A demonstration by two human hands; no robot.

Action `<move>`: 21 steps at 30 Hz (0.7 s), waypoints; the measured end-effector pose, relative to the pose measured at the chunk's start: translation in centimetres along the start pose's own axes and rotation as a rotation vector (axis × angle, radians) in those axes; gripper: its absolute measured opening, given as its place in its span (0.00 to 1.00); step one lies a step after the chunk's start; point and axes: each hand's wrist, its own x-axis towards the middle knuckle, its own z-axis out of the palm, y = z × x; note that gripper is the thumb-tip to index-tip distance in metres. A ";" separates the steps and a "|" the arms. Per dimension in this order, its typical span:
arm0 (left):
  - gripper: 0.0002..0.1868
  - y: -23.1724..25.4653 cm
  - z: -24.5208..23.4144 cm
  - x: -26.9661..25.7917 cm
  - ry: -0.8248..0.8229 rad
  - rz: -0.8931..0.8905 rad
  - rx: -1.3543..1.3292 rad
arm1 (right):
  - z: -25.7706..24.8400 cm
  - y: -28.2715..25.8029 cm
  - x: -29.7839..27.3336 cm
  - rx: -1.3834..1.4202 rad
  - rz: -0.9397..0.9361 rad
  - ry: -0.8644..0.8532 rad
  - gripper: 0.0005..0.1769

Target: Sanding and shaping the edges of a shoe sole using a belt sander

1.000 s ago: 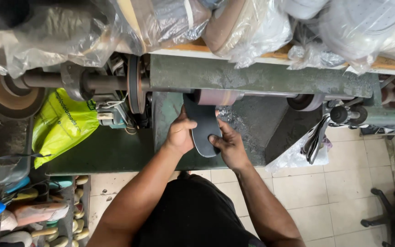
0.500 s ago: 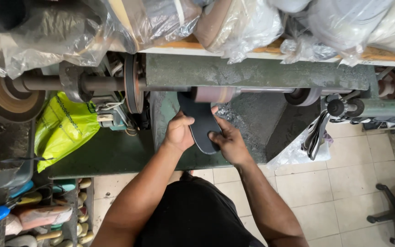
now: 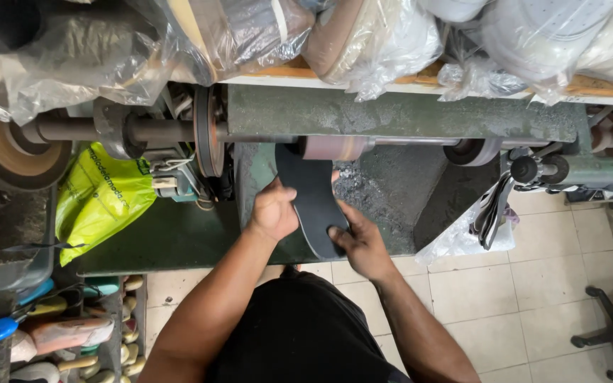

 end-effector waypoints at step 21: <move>0.39 -2.5 -1.3 2.9 -0.126 -0.086 0.151 | 1.0 1.6 5.1 0.541 0.088 0.268 0.15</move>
